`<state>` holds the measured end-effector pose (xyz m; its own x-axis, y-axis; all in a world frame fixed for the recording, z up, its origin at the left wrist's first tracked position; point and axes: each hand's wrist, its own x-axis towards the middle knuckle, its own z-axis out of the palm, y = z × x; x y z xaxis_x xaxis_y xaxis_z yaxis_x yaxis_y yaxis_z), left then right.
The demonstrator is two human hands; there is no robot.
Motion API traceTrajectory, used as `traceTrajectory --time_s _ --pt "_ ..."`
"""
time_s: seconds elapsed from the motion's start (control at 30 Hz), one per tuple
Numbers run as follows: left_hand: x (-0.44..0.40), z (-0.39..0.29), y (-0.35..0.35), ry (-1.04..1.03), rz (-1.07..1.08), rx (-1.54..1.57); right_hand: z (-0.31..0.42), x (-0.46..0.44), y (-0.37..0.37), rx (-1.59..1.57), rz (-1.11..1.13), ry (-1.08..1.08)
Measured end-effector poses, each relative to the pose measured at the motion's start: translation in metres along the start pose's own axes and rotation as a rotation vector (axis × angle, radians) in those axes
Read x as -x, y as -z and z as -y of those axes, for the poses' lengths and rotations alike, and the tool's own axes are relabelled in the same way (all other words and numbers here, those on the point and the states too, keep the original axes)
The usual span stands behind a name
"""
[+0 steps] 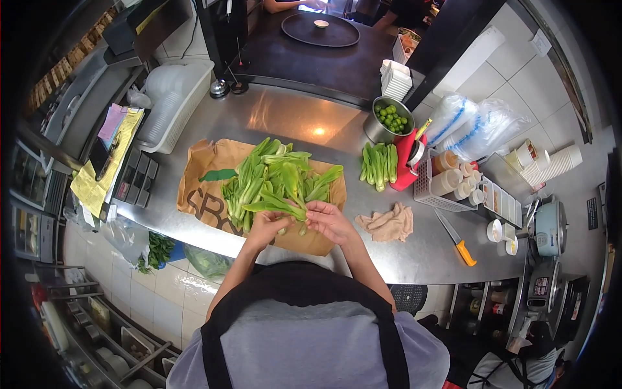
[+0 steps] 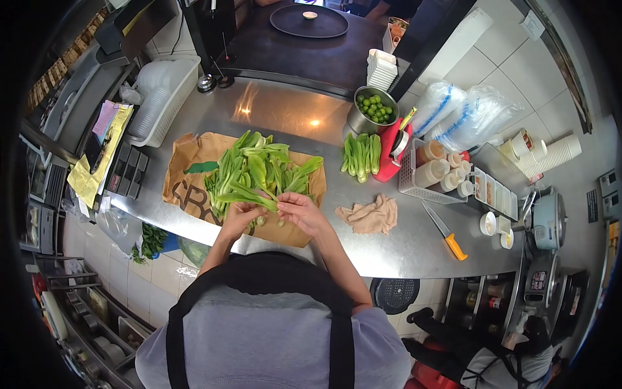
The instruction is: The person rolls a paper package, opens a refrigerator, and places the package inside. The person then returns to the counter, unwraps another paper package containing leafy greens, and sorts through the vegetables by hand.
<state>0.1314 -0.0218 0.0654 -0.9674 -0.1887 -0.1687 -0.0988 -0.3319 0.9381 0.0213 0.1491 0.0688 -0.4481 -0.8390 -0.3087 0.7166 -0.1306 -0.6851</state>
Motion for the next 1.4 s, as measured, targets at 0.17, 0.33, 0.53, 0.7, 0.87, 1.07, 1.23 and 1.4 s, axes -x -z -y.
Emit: traceTrajectory --time_s 0.17,0.33,0.53,0.7,0.87,1.07,1.23,1.4 --pt "0.000 -0.001 -0.014 -0.062 -0.085 0.079 -0.021 -0.008 0.011 -0.355 -0.043 -0.024" --pt "-0.008 0.025 -0.007 -0.071 -0.113 -0.003 -0.034 -0.017 0.011 -0.488 -0.179 -0.028" --pt "-0.005 -0.004 -0.024 -0.484 -0.182 -0.416 -0.039 -0.025 0.015 -0.535 -0.306 0.057" --pt "-0.004 -0.006 -0.024 -0.542 -0.264 -0.594 -0.033 -0.016 0.022 0.195 -0.454 0.184" --pt "-0.003 -0.010 -0.023 -0.264 -0.325 -0.575 -0.012 0.009 0.003 1.275 -0.596 0.621" --pt "0.000 -0.016 -0.027 -0.212 -0.302 -0.645 -0.011 0.012 -0.015 0.615 -0.141 0.437" --pt "-0.003 -0.010 -0.024 -0.166 -0.269 -0.322 -0.011 0.007 -0.017 0.416 -0.185 0.316" --pt "-0.004 -0.009 -0.026 -0.205 -0.236 -0.042 -0.003 0.007 -0.020 0.354 -0.190 0.297"
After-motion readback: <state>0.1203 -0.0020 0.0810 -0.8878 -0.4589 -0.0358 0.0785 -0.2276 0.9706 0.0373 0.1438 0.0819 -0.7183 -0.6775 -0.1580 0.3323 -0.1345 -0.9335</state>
